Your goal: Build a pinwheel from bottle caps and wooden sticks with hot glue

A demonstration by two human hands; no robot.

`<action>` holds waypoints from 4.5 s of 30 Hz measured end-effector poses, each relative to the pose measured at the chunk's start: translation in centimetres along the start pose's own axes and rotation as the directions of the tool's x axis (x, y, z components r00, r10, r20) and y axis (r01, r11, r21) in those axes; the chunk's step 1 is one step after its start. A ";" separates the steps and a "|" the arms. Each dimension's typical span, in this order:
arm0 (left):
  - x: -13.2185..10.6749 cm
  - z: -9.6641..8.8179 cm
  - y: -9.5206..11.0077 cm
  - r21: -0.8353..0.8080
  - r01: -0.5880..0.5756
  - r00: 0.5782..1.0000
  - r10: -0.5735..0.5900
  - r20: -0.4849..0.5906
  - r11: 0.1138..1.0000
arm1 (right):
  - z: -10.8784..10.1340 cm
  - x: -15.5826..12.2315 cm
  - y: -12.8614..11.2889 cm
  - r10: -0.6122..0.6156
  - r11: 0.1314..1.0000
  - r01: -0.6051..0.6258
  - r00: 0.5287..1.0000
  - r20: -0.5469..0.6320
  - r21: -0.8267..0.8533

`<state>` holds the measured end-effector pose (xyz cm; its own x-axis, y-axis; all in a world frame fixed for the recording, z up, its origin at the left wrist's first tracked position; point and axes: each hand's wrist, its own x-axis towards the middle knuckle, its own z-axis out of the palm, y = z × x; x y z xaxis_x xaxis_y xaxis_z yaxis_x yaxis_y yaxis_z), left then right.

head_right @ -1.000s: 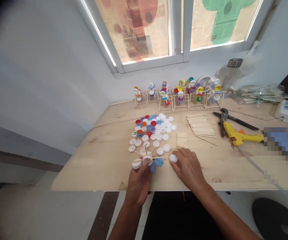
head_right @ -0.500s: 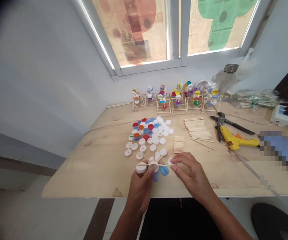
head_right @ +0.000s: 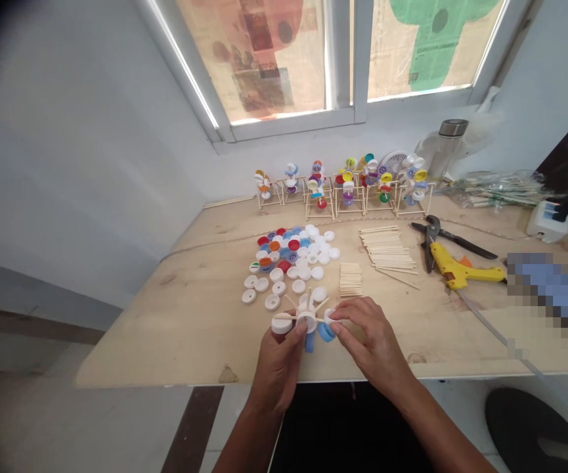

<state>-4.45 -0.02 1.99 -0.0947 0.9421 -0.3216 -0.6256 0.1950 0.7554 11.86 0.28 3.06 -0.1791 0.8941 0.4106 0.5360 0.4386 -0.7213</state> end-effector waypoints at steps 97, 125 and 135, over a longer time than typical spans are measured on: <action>1.1 -5.1 4.6 -0.091 0.086 0.993 -0.093 -0.070 0.992 | 3.1 3.7 2.1 -0.226 0.772 0.273 0.962 0.154 -0.574; -0.1 -1.5 3.0 0.004 0.190 0.982 -0.190 -0.013 0.982 | -3.4 -1.6 3.8 -0.161 0.805 0.137 0.987 0.011 -0.578; 0.0 -1.4 2.9 0.008 0.190 0.982 -0.190 -0.021 0.982 | -17.5 -2.3 11.3 -0.058 0.346 -0.063 0.994 -0.088 -0.936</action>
<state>-7.34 0.12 3.34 0.0098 0.8822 -0.4708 -0.6258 0.3727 0.6852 32.76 1.60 3.73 -0.1361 0.8557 0.4993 0.9691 0.0102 0.2466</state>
